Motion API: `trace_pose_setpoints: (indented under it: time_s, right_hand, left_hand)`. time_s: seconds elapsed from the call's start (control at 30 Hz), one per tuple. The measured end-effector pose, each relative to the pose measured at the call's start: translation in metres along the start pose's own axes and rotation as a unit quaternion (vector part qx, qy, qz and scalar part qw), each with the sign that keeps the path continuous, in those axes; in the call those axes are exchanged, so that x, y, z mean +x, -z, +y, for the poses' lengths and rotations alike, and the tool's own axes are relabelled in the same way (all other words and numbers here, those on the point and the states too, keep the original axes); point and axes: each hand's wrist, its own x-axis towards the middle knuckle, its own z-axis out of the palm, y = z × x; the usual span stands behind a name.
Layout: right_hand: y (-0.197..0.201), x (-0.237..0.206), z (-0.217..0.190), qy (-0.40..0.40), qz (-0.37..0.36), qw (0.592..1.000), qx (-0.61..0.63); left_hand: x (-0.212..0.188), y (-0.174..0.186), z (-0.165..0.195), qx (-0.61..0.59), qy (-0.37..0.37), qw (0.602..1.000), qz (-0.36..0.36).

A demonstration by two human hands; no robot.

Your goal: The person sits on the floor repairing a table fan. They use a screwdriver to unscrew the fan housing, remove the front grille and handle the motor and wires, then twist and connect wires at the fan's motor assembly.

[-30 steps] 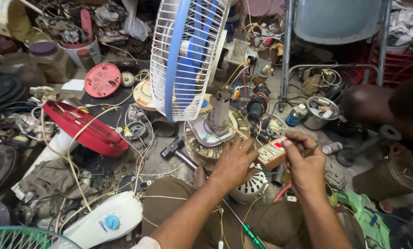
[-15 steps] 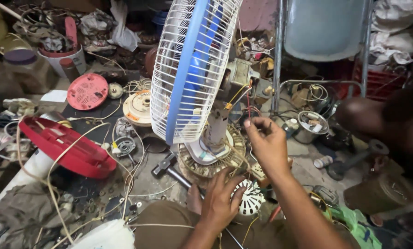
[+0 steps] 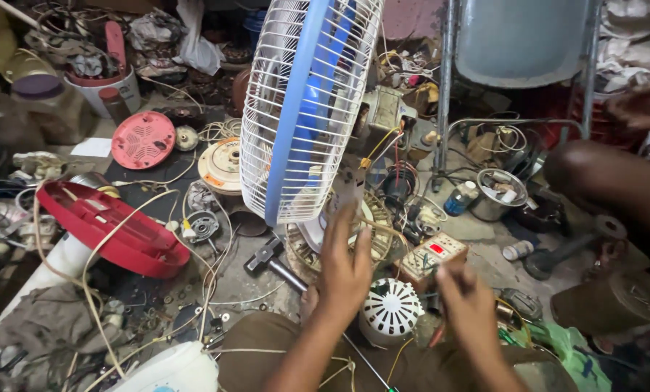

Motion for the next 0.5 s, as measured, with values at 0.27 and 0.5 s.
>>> trace_pose_setpoints:
  time_s: [0.27, 0.5]
  right_hand:
    - [0.011, -0.066, 0.161, -0.278, -0.054, 0.959, 0.003]
    - [0.023, -0.075, 0.192, -0.212, -0.101, 0.960, -0.155]
  left_hand:
    - [0.067, -0.056, -0.011, -0.220, 0.199, 0.950, 0.095]
    - [0.063, -0.055, -0.012, -0.228, 0.247, 0.932, 0.136]
